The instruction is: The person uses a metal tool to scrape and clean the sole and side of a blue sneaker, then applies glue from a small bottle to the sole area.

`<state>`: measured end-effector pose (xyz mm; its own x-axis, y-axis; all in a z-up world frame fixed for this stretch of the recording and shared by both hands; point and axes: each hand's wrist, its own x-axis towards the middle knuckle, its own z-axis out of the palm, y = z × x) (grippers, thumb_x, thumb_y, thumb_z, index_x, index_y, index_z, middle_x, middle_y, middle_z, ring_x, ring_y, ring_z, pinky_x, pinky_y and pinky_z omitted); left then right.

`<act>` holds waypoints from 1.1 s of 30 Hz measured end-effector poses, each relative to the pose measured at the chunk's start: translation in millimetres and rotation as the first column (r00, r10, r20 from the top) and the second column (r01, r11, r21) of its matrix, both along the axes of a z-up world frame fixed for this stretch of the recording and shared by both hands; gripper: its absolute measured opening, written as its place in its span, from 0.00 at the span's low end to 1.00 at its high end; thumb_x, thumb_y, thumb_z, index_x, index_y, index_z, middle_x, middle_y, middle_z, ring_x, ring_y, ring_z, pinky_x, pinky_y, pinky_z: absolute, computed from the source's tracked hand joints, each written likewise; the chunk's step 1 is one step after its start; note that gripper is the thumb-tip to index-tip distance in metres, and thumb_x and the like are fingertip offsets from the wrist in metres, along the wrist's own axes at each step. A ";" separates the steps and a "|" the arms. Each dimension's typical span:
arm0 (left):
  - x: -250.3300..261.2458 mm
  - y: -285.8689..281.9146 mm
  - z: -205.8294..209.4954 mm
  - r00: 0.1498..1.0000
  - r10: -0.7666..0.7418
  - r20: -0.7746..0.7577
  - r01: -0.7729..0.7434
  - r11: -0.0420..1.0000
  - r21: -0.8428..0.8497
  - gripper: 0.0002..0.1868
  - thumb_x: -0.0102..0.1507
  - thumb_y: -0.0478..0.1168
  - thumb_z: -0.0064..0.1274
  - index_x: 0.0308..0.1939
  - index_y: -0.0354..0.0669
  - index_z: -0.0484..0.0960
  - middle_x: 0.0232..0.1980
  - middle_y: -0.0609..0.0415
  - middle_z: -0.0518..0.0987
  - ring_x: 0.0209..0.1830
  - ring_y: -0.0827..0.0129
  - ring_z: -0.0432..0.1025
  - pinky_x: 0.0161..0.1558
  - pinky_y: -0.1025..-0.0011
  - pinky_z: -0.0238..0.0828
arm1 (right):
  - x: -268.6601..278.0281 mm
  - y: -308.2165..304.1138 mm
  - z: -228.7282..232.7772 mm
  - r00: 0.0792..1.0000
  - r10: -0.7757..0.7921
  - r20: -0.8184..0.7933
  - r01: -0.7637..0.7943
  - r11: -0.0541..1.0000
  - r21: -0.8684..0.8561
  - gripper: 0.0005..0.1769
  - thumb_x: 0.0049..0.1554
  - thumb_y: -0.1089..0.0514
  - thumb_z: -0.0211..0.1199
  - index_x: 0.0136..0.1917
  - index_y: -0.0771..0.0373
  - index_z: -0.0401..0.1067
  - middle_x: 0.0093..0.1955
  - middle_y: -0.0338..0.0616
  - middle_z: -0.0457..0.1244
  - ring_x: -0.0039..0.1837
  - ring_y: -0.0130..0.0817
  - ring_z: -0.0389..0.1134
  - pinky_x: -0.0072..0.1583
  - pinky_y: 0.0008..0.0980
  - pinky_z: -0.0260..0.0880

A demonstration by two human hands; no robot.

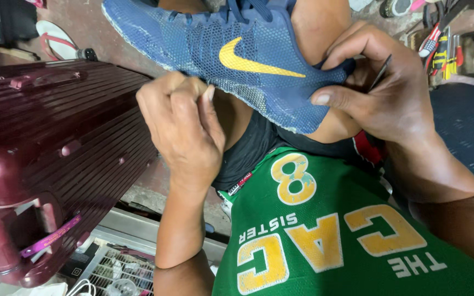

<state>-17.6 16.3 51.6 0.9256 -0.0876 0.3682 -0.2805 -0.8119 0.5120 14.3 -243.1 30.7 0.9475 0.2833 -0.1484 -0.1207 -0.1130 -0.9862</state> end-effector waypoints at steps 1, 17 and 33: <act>-0.3 -2.4 -2.5 0.999 0.022 0.049 -0.022 1.000 -0.001 0.09 0.69 0.26 0.55 0.49 0.29 0.71 0.52 0.34 0.71 0.53 0.45 0.69 0.57 0.56 0.69 | 1.3 -0.4 0.0 1.000 -0.004 -0.021 0.003 0.999 -0.036 0.21 0.50 0.69 0.76 0.51 0.65 0.68 0.51 0.37 0.61 0.48 0.21 0.60 0.50 0.21 0.60; -3.6 -10.6 -31.4 0.965 0.053 0.255 -0.048 0.998 -0.027 0.09 0.69 0.24 0.58 0.41 0.30 0.72 0.47 0.43 0.79 0.41 0.54 0.75 0.43 0.64 0.74 | 5.2 -4.2 -5.6 0.998 0.002 -0.065 0.001 0.999 0.039 0.19 0.50 0.64 0.75 0.51 0.64 0.69 0.50 0.36 0.62 0.48 0.18 0.62 0.48 0.19 0.64; -8.1 1.9 -11.5 0.988 0.079 -0.133 -0.128 0.902 -0.412 0.17 0.67 0.29 0.69 0.51 0.34 0.73 0.51 0.48 0.78 0.44 0.70 0.78 0.47 0.74 0.81 | 6.0 -5.0 -2.7 0.997 0.063 0.051 -0.059 0.996 -0.070 0.21 0.49 0.67 0.77 0.51 0.67 0.68 0.50 0.39 0.61 0.48 0.21 0.61 0.50 0.21 0.61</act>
<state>-25.7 18.2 40.0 0.9577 0.1506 0.2452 -0.1288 -0.5377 0.8332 20.4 -248.1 28.0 0.9358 0.3319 -0.1192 -0.0591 -0.1855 -0.9809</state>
